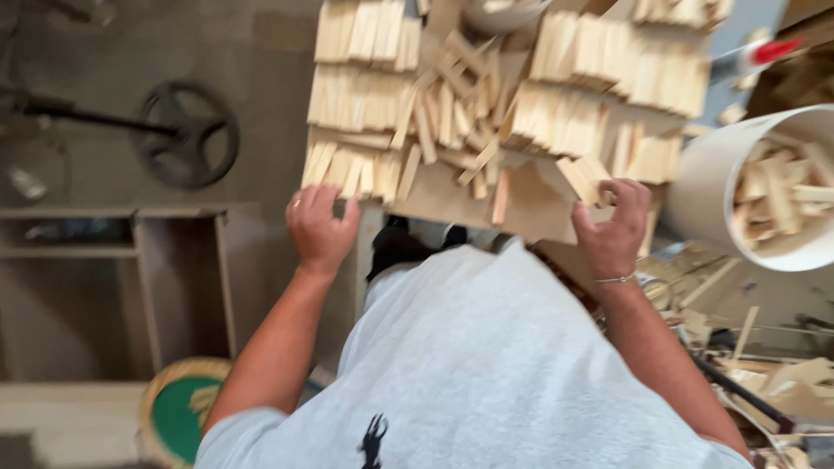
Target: Sorting and stacking small wooden slats on a workbench
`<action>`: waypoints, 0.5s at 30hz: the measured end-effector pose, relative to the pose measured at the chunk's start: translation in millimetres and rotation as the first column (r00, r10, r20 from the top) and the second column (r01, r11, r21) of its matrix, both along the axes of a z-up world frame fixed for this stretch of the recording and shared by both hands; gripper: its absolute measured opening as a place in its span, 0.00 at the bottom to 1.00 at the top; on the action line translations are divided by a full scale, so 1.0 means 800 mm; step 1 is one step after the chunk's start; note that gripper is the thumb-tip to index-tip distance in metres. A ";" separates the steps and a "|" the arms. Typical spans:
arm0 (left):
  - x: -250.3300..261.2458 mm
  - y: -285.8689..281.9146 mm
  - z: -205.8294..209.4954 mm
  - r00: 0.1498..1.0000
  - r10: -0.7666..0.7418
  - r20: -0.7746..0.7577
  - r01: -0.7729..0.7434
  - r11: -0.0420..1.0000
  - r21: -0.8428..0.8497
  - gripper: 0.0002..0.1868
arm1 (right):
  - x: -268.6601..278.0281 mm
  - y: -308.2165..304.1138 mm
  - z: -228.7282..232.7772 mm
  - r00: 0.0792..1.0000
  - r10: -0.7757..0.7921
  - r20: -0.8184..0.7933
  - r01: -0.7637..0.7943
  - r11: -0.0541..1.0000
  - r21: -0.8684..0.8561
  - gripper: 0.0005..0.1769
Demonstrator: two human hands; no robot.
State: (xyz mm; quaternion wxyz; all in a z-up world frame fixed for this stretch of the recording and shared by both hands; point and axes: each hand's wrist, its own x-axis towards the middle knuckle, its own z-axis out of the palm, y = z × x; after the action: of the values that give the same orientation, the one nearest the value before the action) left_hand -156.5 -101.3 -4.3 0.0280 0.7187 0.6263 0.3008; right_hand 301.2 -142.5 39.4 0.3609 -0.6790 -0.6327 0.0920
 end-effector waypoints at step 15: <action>-0.012 0.064 0.052 0.952 -0.098 0.290 0.108 0.994 -0.018 0.06 | -0.002 0.363 0.108 0.742 0.397 0.540 -0.357 0.916 -0.183 0.13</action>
State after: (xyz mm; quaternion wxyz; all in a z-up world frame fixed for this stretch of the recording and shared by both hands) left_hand -166.2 -49.8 37.6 0.1466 0.6982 0.5821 0.3901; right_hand 299.2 148.1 125.7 0.1074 -0.5449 -0.8313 -0.0212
